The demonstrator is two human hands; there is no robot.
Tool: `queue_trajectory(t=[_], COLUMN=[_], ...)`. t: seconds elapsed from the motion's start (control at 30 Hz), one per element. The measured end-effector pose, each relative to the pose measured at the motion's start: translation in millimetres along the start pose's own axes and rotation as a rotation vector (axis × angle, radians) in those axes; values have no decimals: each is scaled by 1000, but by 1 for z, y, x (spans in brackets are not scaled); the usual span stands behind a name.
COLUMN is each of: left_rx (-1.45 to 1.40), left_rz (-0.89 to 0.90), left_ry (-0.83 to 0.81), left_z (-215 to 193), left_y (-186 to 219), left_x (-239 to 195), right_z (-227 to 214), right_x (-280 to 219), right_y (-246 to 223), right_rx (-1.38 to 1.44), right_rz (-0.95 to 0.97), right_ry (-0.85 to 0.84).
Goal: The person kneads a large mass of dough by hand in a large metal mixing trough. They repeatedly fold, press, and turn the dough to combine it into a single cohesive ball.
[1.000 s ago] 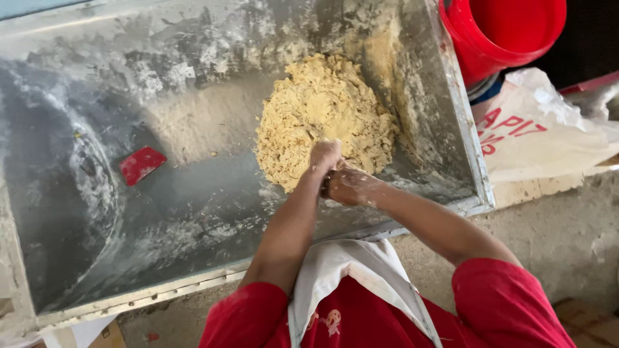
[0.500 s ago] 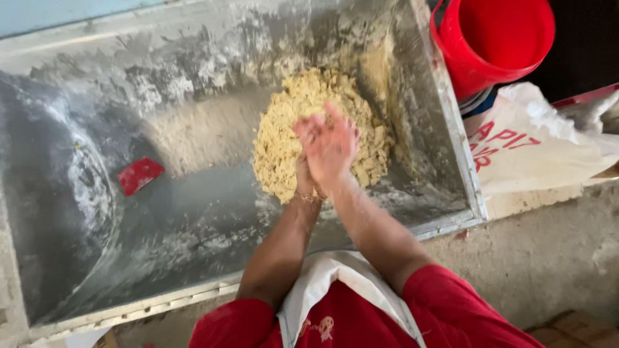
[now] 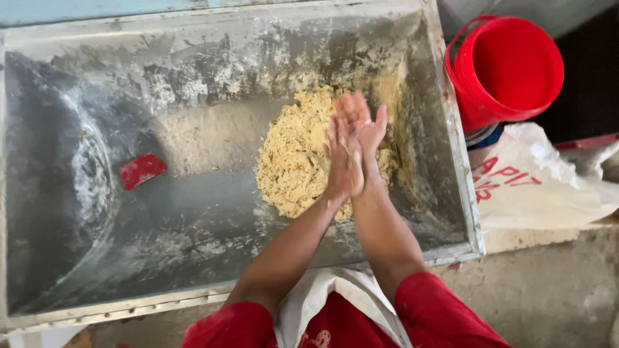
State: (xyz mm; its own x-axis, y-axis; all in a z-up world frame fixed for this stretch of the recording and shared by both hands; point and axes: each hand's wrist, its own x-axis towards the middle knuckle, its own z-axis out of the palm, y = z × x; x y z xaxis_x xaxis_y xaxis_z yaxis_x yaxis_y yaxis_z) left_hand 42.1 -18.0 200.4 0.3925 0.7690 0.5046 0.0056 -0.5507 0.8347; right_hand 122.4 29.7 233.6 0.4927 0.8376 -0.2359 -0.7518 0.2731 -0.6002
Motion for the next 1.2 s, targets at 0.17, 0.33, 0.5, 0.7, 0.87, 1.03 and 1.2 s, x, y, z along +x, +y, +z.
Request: queue_trajectory(t=[0.17,0.33,0.5,0.7,0.87,1.03,1.2], left_rx=[284,210,667,359,-276,-672,-711], left_rz=[-643,-639,-459,-320,-962,-650,-769], left_ry=[-327,-513,-967,-1014,-694,-316,-493], left_z=[-17,-33,-11,-35,-43,-33,-47], left_y=[-23,-6,-20,-7,5,-40,-61], left_x=[44,21,-17,-41,-33,-57,-64], right_z=[-12,-76,-179,-245,-240,-199,-136], right_x=[-58,-84,-29,23,-9,-57,-89], right_y=[6,34,54,50,24,33,23], right_rx=[-242,-695,-1173,-1671,-871,-593,-1338], right_rz=[256,312,253,253,337,695,616], right_ry=[89,323,389,399,264,-175,-160])
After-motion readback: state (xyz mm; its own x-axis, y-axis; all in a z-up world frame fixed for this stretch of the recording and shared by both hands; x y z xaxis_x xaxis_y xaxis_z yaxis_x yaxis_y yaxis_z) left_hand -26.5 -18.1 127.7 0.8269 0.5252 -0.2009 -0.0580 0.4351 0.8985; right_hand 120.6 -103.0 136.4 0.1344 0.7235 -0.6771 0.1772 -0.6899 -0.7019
